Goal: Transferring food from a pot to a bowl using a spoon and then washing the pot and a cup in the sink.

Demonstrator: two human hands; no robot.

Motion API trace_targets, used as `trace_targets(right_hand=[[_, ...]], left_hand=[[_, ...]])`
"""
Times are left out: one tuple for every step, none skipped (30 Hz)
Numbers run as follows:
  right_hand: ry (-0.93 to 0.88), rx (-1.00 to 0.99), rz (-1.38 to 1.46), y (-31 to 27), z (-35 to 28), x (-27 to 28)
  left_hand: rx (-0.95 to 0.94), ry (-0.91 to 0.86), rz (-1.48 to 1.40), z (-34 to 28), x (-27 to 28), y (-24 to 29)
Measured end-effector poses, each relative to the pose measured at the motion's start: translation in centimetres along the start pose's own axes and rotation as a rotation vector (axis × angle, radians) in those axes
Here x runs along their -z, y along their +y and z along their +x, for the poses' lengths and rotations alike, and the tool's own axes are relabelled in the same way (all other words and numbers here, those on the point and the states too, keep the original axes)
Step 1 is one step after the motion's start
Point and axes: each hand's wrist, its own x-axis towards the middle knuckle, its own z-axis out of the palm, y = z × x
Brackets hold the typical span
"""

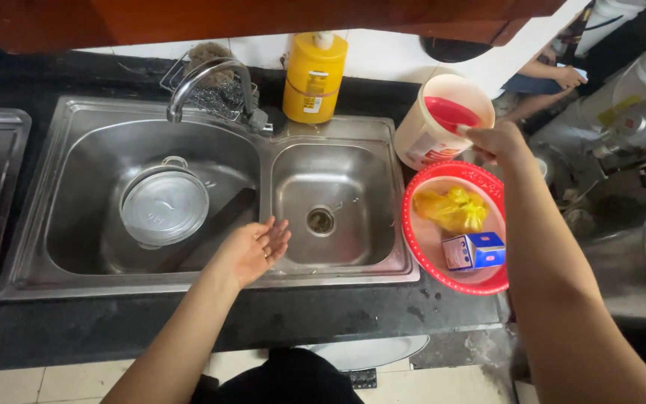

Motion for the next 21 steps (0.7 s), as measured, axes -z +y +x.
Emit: trace_targets(right_hand=[[-0.052,-0.070,0.194,-0.4,-0.9,0.8],[-0.104,-0.140,0.388,-0.9,-1.7,1.7],[-0.105,-0.138,0.388,-1.7,-3.0,2.4],[-0.053,-0.158,0.467,-2.5,-4.3,3.2],[0.000,-0.180,0.545,-3.1,-5.6,3.9],[-0.001,-0.179,0.544,-2.7,-6.1,3.8],[0.060,-0.130,0.610,-2.2,-6.6,3.7],[0.121,-0.081,0.675,-1.8,-7.1,3.6],[0.124,-0.083,0.676,-1.2,-7.9,3.2],[0.201,0.003,0.746,-0.6,-8.8,2.8],[0.279,0.091,0.813,0.0,-9.6,2.4],[0.282,0.089,0.813,0.4,-10.9,1.4],[0.369,0.180,0.826,0.7,-12.2,0.4],[0.455,0.272,0.837,1.0,-13.5,-0.5],[0.457,0.273,0.839,-0.4,-15.7,-1.3],[0.459,0.234,0.898,-1.8,-18.0,-2.2],[0.456,0.192,0.958,-3.1,-20.3,-3.1],[0.454,0.191,0.959,-4.1,-22.0,-4.9],[0.336,0.207,1.151,-5.3,-23.7,-6.7],[0.212,0.221,1.339,-6.4,-25.4,-8.6],[0.205,0.223,1.342,-7.5,-26.7,-10.8]], left_hand=[[-0.003,0.001,-0.002,-0.2,-0.2,0.2],[-0.006,0.002,-0.003,-0.5,-0.4,0.4],[-0.009,0.003,-0.005,-0.8,-0.5,0.7],[-0.019,0.005,-0.006,-1.2,-0.7,1.0],[-0.028,0.007,-0.006,-1.5,-0.8,1.2],[-0.028,0.008,-0.008,-1.4,-0.6,1.2],[-0.035,0.004,-0.011,-1.3,-0.4,1.3],[-0.041,0.000,-0.014,-1.2,-0.2,1.4],[-0.039,-0.002,-0.012,-1.3,0.0,1.2],[-0.037,-0.011,-0.017,-1.3,0.1,1.1],[-0.034,-0.021,-0.023,-1.2,0.2,1.0],[-0.032,-0.023,-0.020,-1.5,-0.1,0.6],[-0.024,-0.038,-0.010,-1.7,-0.3,0.4],[-0.015,-0.053,0.000,-1.9,-0.6,0.1],[-0.016,-0.055,0.002,-2.6,-1.8,-0.1],[-0.021,-0.074,0.068,-3.3,-2.9,-0.3],[-0.026,-0.089,0.132,-4.1,-3.9,-0.6],[-0.026,-0.087,0.132,-4.7,-5.1,-1.0],[-0.059,-0.111,0.239,-5.4,-6.2,-1.5],[-0.091,-0.134,0.346,-6.0,-7.3,-1.9],[-0.095,-0.129,0.344,-5.8,-7.7,-2.5]])
